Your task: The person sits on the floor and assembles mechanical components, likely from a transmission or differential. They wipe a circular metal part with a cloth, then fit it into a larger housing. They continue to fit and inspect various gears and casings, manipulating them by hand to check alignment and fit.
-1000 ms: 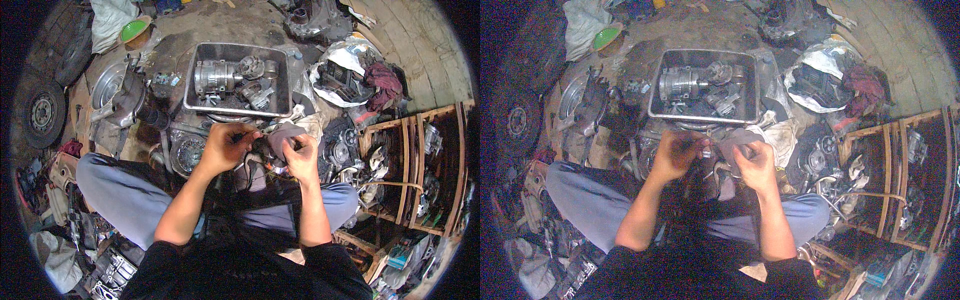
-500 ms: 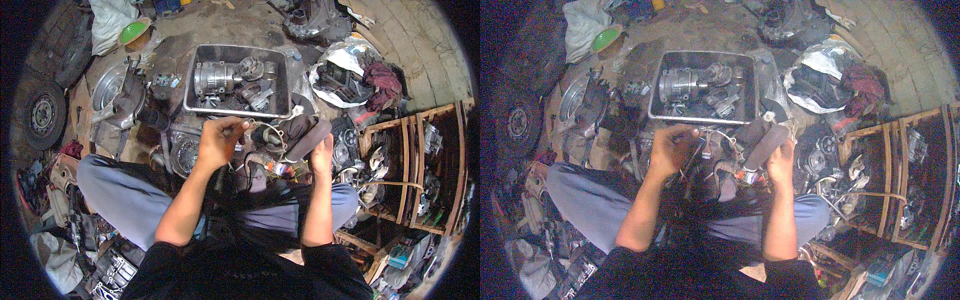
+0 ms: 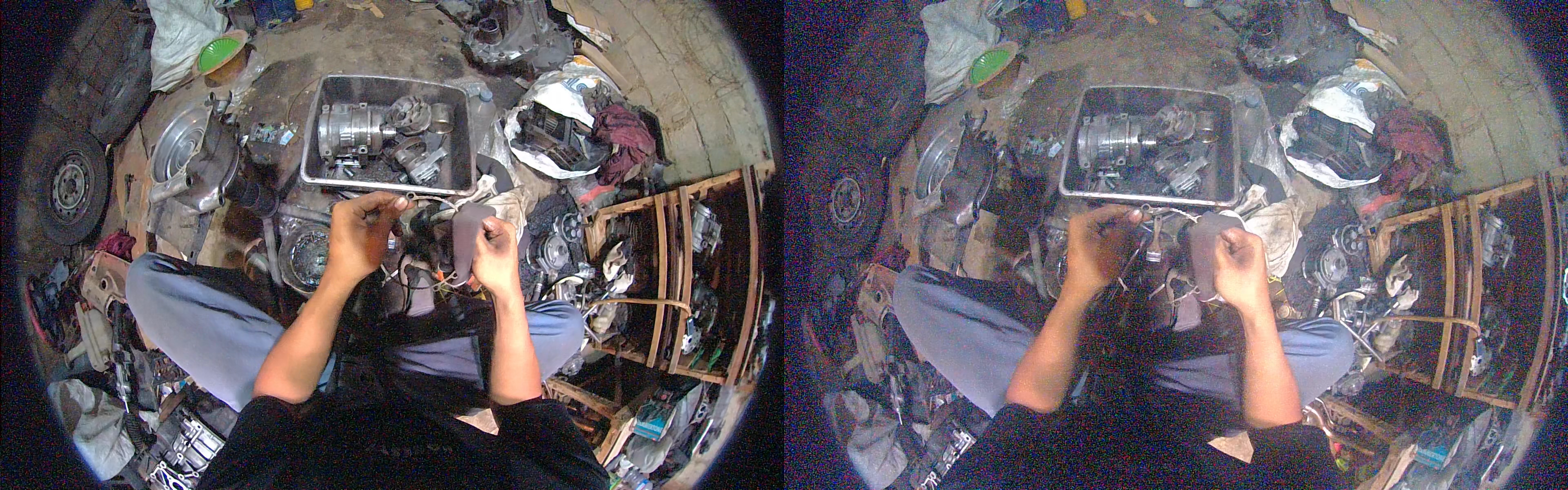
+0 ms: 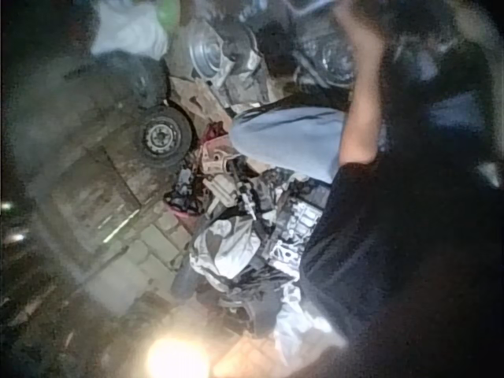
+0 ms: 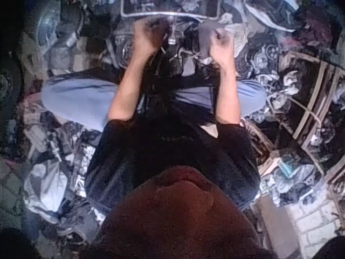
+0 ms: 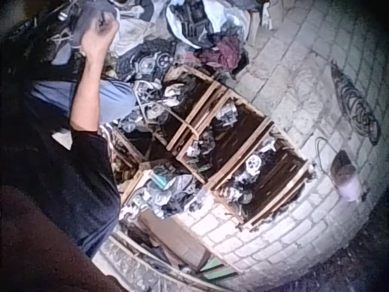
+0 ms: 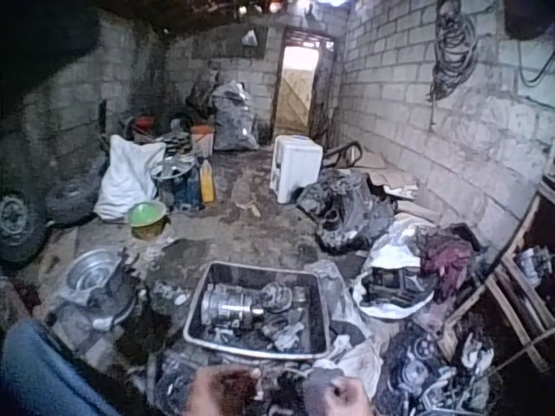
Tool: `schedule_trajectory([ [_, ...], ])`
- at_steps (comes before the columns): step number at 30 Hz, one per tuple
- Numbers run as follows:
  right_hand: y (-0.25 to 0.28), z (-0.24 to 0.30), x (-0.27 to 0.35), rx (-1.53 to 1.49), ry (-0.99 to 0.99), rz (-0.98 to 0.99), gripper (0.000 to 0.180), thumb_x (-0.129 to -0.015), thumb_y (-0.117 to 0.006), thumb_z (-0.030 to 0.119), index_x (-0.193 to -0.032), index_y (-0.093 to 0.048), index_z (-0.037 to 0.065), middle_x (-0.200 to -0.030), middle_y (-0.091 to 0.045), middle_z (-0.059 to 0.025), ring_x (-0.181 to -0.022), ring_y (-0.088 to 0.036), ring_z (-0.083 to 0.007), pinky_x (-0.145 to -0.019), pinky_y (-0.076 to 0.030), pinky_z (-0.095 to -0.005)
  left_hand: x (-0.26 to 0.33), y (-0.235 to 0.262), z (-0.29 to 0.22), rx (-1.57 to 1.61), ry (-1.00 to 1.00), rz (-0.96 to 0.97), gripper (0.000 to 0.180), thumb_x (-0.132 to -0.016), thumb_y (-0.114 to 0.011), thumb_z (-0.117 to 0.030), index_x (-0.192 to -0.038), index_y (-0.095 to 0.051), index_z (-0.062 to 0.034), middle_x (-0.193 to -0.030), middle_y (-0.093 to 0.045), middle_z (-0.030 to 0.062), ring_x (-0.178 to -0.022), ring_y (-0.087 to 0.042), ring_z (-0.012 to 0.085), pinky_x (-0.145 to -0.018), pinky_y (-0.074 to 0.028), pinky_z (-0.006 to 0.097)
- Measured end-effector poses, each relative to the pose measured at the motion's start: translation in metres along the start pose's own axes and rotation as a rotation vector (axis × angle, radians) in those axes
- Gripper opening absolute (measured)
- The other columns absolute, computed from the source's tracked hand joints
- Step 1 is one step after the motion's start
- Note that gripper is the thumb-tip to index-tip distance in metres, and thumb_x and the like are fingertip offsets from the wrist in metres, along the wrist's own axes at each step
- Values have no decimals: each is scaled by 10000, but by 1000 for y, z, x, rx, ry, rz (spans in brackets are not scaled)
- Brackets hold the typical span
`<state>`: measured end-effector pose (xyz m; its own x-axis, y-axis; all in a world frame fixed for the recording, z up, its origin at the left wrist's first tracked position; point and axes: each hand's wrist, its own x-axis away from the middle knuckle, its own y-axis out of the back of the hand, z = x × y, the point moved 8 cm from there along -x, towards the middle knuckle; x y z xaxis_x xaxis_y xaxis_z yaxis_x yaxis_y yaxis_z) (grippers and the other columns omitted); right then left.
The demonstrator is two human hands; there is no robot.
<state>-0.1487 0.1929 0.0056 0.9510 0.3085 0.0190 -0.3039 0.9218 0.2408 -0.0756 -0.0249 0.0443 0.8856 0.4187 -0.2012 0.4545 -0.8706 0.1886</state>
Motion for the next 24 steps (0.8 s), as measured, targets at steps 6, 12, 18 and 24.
schedule_trajectory([
  [6,33,-4,-5,-85,4,-49,522,-990,-503,509,-1105,-615,13,-1014,-642,-49,-910,-587,-125,-787,-479,-309,-4,17,19,61,208,-125,201,-947,-656,-162,-971,-741,19,-806,-723,49,-703,-586,73,-636,-473,248],
  [12,-4,0,7,122,-121,178,194,-904,-568,104,-852,-626,-74,-764,-646,-88,-719,-581,-193,-654,-461,-368,-3,25,15,68,221,-206,215,-926,-674,-204,-955,-758,-9,-849,-741,87,-769,-635,121,-741,-483,275],
  [18,-9,-6,-3,78,-8,6,252,-884,-632,98,-692,-574,-55,-556,-480,-76,-593,-455,-130,-549,-386,-366,1,21,10,64,224,-199,209,-948,-657,-148,-989,-725,46,-785,-698,37,-640,-549,54,-582,-442,218],
  [24,124,-20,4,323,-63,-594,278,-945,-557,196,-1111,-583,-26,-1121,-605,-189,-1019,-584,-279,-903,-463,-411,0,28,21,201,219,-315,209,-968,-634,-170,-996,-723,17,-635,-601,-8,-478,-452,31,-433,-336,205],
])
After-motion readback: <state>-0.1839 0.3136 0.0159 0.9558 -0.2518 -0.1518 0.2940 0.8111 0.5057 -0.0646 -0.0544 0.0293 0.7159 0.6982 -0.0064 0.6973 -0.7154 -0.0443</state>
